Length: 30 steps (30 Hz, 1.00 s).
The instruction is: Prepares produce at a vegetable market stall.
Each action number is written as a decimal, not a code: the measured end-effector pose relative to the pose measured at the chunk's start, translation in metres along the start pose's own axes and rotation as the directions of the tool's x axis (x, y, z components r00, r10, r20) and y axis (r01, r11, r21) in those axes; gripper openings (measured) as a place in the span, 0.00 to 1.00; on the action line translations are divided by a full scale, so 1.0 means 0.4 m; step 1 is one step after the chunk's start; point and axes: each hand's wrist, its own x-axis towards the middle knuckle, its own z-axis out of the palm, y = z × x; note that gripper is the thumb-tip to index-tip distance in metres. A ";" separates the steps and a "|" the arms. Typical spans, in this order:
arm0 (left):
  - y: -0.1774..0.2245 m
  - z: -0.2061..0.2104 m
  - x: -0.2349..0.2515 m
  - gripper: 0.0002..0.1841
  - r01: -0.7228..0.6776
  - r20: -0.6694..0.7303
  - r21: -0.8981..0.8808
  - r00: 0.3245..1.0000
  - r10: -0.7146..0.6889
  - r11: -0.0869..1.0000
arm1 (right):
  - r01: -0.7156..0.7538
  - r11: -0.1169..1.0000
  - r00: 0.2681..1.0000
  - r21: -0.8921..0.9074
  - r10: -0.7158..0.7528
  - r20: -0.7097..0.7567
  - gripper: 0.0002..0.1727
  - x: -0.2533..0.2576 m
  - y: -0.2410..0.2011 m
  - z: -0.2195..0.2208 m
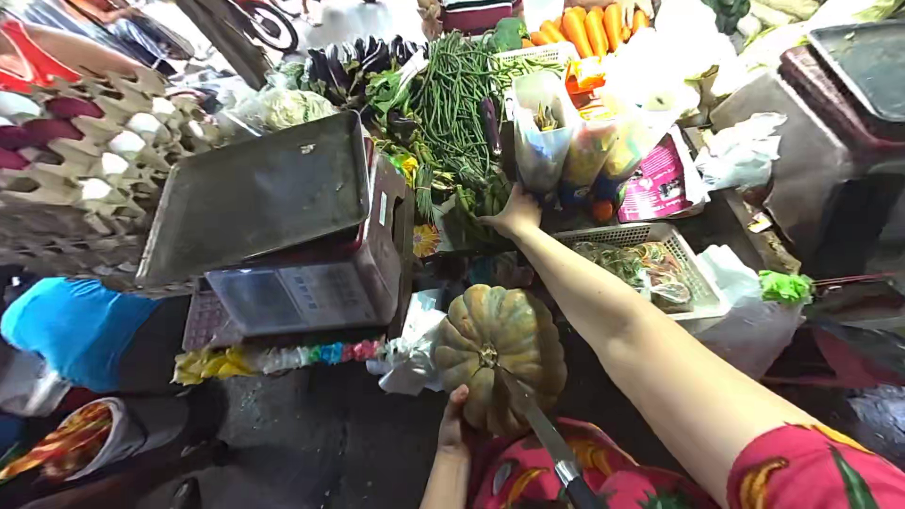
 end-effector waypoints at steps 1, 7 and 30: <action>0.006 -0.002 0.012 0.28 0.000 -0.007 -0.004 1.000 0.000 1.000 | -0.026 1.000 0.999 0.002 0.026 -0.026 0.71 0.008 -0.007 0.019; 0.038 -0.003 0.080 0.25 0.006 0.061 -0.024 0.998 -0.004 1.000 | 0.050 0.994 0.995 0.092 -0.042 -0.095 0.56 0.003 0.034 0.027; 0.089 0.045 0.177 0.31 0.092 -0.062 0.038 0.994 -0.089 0.995 | 0.202 0.971 0.938 -0.128 -0.229 -0.259 0.51 -0.196 0.219 -0.149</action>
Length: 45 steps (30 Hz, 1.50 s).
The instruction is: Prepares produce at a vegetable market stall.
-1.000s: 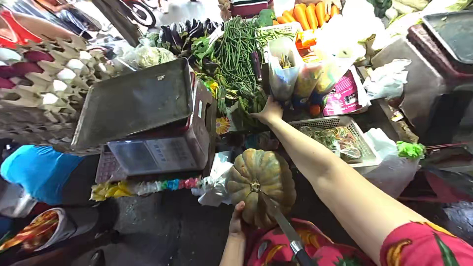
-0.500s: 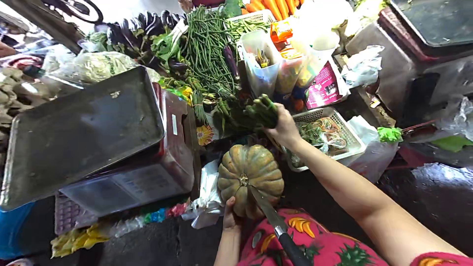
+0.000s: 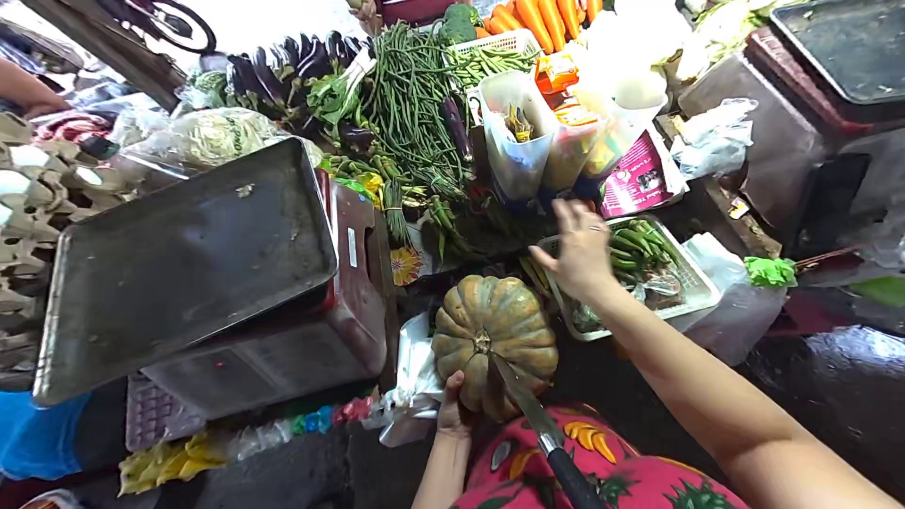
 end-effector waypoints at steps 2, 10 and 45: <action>-0.001 -0.003 0.002 0.31 0.002 -0.002 -0.005 1.000 -0.002 1.000 | 0.080 0.996 0.991 0.028 -0.083 0.108 0.41 0.082 -0.055 0.100; -0.003 -0.041 0.008 0.29 0.024 0.004 -0.060 1.000 -0.023 0.998 | -0.016 0.970 0.990 -0.241 0.049 0.132 0.36 0.178 -0.164 0.259; 0.020 -0.038 0.066 0.31 0.032 -0.014 -0.027 0.999 -0.032 0.999 | -0.229 0.968 0.965 -0.100 0.240 0.109 0.59 -0.079 0.214 -0.032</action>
